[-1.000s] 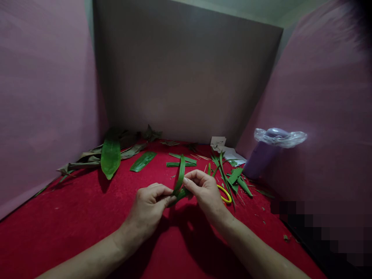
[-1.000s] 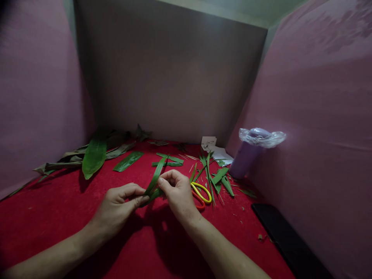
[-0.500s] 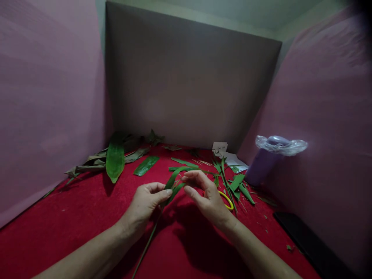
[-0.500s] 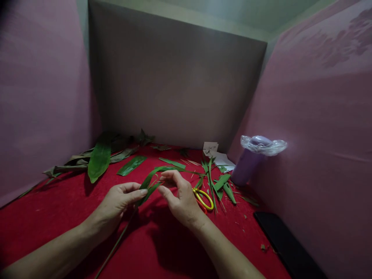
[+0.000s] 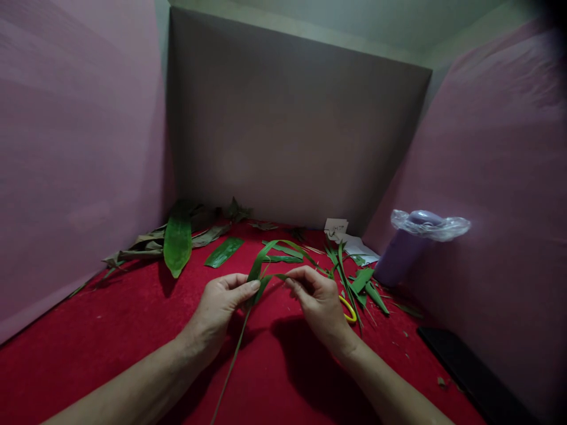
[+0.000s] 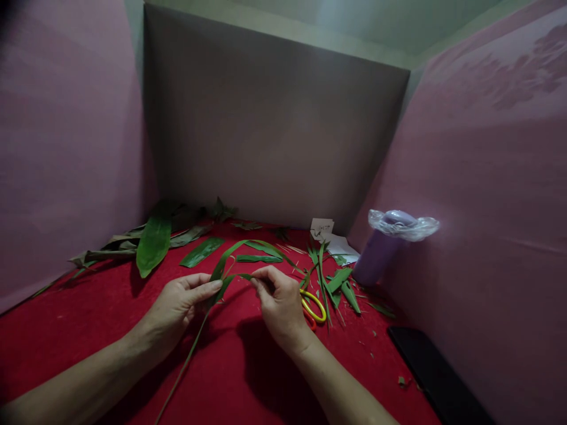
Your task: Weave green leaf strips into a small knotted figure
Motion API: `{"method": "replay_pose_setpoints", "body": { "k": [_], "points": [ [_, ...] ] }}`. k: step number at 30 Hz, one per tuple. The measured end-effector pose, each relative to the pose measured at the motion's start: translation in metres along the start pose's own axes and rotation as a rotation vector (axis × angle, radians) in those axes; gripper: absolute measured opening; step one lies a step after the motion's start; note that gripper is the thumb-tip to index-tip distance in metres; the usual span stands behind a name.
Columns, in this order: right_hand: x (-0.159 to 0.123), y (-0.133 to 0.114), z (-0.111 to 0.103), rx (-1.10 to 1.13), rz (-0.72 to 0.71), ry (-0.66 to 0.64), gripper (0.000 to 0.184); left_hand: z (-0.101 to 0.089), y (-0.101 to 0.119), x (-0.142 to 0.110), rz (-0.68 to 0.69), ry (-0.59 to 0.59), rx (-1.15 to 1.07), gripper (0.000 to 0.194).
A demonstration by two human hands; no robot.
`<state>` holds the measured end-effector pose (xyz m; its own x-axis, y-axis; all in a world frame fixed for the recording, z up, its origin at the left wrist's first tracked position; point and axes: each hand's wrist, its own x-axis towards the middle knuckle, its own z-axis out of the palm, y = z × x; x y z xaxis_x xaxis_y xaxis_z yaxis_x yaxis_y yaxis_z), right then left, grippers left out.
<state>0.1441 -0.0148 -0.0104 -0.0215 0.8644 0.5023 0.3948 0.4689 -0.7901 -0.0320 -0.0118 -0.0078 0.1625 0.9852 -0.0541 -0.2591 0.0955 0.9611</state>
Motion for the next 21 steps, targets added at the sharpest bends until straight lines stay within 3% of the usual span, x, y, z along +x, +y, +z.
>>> {"method": "replay_pose_setpoints", "body": {
  "k": [5, 12, 21],
  "points": [
    [-0.006, -0.006, 0.009, 0.265, 0.155, -0.041, 0.008, 0.003, 0.001, -0.002, -0.035, -0.016, 0.014, 0.021],
    [-0.010, -0.011, 0.012, 0.360, 0.105, -0.040, 0.003, 0.006, -0.004, -0.003, -0.049, -0.026, 0.019, 0.017],
    [-0.008, -0.012, 0.011, 0.433, 0.163, -0.027, 0.011, 0.010, -0.005, -0.006, -0.083, -0.053, 0.048, 0.018]
  ]
}}
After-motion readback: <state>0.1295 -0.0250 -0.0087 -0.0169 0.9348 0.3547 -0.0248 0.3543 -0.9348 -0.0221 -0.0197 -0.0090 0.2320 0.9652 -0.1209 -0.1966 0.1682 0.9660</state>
